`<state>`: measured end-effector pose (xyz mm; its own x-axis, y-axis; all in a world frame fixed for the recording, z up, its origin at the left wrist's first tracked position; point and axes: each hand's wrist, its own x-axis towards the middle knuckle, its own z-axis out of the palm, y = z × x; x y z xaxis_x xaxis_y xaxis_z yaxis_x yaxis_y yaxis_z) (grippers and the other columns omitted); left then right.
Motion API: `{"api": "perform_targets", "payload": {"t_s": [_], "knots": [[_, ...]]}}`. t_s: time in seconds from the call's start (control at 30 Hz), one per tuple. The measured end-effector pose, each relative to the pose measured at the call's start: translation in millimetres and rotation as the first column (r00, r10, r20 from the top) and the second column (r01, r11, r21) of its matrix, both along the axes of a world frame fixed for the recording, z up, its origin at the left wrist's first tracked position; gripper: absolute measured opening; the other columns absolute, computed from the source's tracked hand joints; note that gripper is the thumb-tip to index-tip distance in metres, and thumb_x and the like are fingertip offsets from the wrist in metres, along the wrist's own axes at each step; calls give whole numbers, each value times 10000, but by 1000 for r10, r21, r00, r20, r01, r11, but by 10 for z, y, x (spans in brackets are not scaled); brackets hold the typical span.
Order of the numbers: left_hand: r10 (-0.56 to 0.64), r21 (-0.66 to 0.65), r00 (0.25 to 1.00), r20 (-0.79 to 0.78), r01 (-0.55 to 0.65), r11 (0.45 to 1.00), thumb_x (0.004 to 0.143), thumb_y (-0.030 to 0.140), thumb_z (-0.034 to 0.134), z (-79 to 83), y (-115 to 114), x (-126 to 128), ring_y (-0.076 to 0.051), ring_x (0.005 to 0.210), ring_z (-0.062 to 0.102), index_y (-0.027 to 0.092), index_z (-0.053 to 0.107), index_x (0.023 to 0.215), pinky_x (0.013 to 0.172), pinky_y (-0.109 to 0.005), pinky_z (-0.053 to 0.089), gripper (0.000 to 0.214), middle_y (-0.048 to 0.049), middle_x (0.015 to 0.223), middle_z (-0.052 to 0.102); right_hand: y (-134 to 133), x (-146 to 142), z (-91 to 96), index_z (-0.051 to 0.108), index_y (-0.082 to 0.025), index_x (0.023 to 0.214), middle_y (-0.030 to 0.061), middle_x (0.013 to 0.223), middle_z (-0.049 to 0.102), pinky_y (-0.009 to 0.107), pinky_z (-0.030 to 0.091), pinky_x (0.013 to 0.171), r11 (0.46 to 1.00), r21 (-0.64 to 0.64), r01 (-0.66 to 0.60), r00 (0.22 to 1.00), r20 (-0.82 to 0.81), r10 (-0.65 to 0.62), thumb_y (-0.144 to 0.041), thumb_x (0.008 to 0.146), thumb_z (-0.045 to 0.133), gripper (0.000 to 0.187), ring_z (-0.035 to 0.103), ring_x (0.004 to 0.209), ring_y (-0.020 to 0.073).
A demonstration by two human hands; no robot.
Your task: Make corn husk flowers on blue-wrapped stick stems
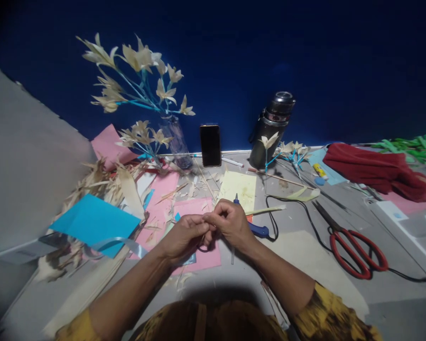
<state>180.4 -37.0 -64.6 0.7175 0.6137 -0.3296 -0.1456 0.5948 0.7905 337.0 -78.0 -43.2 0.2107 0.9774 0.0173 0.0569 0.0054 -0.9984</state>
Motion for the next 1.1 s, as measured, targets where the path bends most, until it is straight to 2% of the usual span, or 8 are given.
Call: {"api": "perform_targets", "payload": {"t_s": [0.13, 0.23, 0.33, 0.57, 0.73, 0.87, 1.0, 1.1], "knots": [[20, -9, 996, -87, -21, 1000, 656, 297, 861, -18, -7, -5, -148, 475, 598, 73, 713, 703, 497, -252, 413, 272, -78, 561, 665, -9, 7, -51, 546, -186, 520, -13, 547, 556, 259, 393, 529, 1000, -5, 8, 1000, 30, -8, -425, 726, 803, 407, 497, 524, 119], [55, -73, 997, -61, -59, 996, 599, 286, 903, -13, 1, -16, -138, 511, 606, 73, 713, 675, 565, -274, 461, 296, -75, 602, 676, -22, 44, -79, 695, -166, 769, -1, 637, 627, 265, 447, 565, 980, -56, -193, 971, -154, 183, -444, 789, 760, 286, 575, 562, 132], [37, -124, 999, -11, -38, 992, 604, 317, 916, -1, 12, -35, -115, 509, 586, 71, 733, 718, 567, -265, 453, 327, -63, 611, 667, -36, 100, -90, 752, -150, 968, 44, 783, 678, 304, 502, 624, 934, -11, -357, 901, -268, 341, -465, 843, 718, 340, 636, 638, 159], [-62, -44, 998, 15, 63, 997, 658, 345, 886, -23, -3, -51, -118, 486, 562, 84, 757, 748, 548, -266, 435, 305, -59, 556, 646, -50, 158, -102, 737, -162, 668, 46, 726, 674, 313, 470, 674, 976, 23, -215, 964, -154, 215, -374, 781, 801, 249, 604, 702, 169], [-58, -25, 998, -2, 58, 998, 683, 342, 854, -16, -26, -28, -102, 481, 527, 75, 772, 819, 567, -270, 443, 311, -39, 546, 624, -66, 79, -125, 629, -173, 595, -4, 574, 595, 263, 394, 529, 994, -32, -105, 987, -123, 101, -411, 727, 827, 337, 514, 549, 125], [-36, -3, 998, -53, 36, 999, 672, 285, 832, 13, -51, -10, -120, 485, 552, 76, 761, 752, 548, -266, 416, 236, -56, 550, 638, -82, 1, -147, 563, -193, 566, -26, 531, 546, 246, 368, 490, 999, -35, -39, 990, -140, 34, -417, 700, 829, 372, 481, 519, 119], [0, -14, 994, -113, -2, 1000, 637, 228, 828, 16, -62, 3, -140, 520, 593, 76, 727, 657, 532, -250, 371, 183, -94, 584, 673, -80, -17, -142, 591, -193, 584, -18, 574, 571, 253, 389, 527, 999, -22, -32, 988, -149, 28, -380, 709, 815, 317, 501, 558, 128], [27, -42, 995, -92, -31, 999, 601, 217, 854, -15, -60, 4, -140, 486, 577, 98, 695, 615, 518, -259, 379, 199, -67, 539, 649, -68, 9, -128, 625, -183, 604, 1, 640, 614, 266, 413, 585, 997, 9, -82, 986, -147, 82, -356, 739, 794, 277, 535, 609, 136]]}}
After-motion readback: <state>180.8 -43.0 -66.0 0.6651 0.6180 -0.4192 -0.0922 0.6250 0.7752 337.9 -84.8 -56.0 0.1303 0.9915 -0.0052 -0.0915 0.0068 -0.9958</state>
